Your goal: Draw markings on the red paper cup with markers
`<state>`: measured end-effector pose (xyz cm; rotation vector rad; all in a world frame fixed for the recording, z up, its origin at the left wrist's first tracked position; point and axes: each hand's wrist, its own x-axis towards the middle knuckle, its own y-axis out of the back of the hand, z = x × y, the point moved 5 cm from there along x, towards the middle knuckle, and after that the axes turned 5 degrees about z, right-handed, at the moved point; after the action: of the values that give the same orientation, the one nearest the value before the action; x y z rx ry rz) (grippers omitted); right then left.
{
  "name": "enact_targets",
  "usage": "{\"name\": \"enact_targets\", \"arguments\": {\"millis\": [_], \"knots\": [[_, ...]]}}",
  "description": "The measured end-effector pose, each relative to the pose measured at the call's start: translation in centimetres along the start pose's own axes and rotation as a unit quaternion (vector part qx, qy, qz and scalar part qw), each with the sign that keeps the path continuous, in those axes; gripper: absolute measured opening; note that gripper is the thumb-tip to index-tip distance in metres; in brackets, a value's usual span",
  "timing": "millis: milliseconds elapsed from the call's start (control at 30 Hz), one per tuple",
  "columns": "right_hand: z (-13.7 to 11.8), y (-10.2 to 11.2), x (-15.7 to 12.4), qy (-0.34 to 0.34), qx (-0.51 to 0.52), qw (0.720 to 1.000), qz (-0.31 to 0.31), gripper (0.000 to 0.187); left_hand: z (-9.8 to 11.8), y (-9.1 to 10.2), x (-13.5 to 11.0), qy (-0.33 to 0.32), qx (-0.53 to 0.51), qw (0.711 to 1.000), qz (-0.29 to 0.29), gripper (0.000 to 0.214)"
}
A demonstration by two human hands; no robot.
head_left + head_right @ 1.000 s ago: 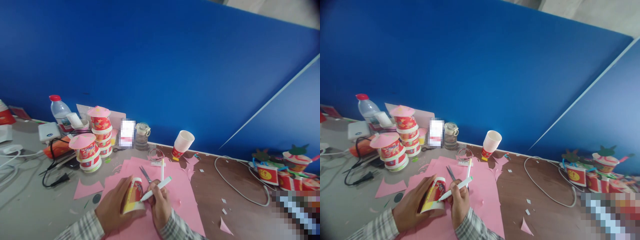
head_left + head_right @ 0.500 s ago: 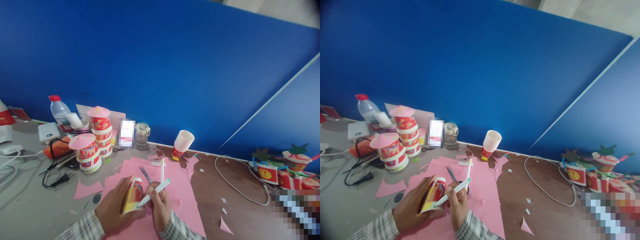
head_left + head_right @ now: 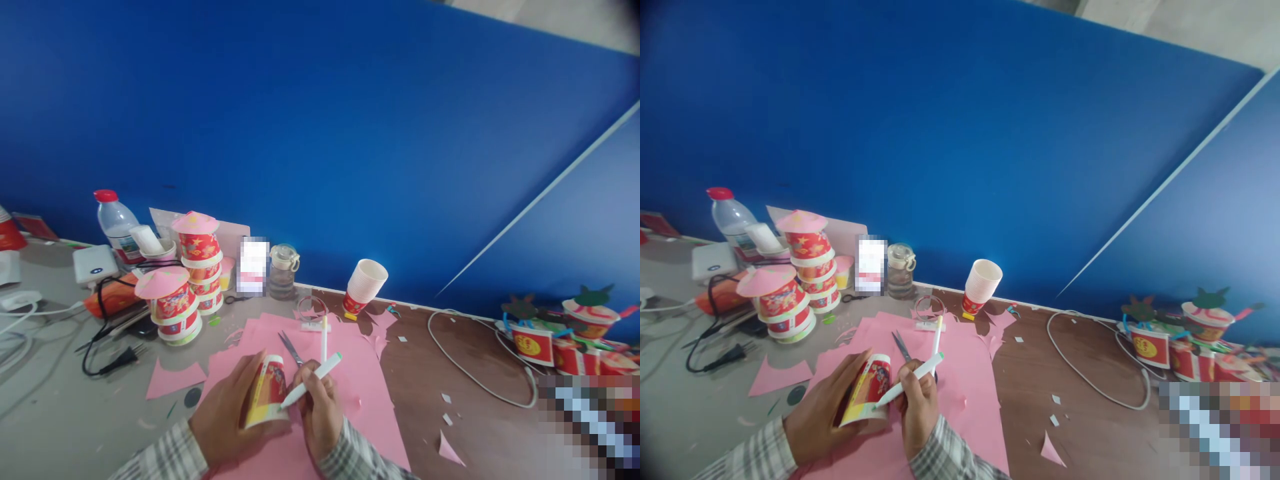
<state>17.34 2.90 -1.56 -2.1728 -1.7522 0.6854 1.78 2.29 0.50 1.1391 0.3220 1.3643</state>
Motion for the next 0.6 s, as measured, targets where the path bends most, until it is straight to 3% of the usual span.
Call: {"name": "enact_targets", "arguments": {"millis": [600], "knots": [[-0.03, 0.13, -0.11, 0.023, -0.04, 0.997, -0.055, 0.031, 0.83, 0.69, 0.56, -0.028, -0.022, 0.999, 0.0, 0.095]]}}
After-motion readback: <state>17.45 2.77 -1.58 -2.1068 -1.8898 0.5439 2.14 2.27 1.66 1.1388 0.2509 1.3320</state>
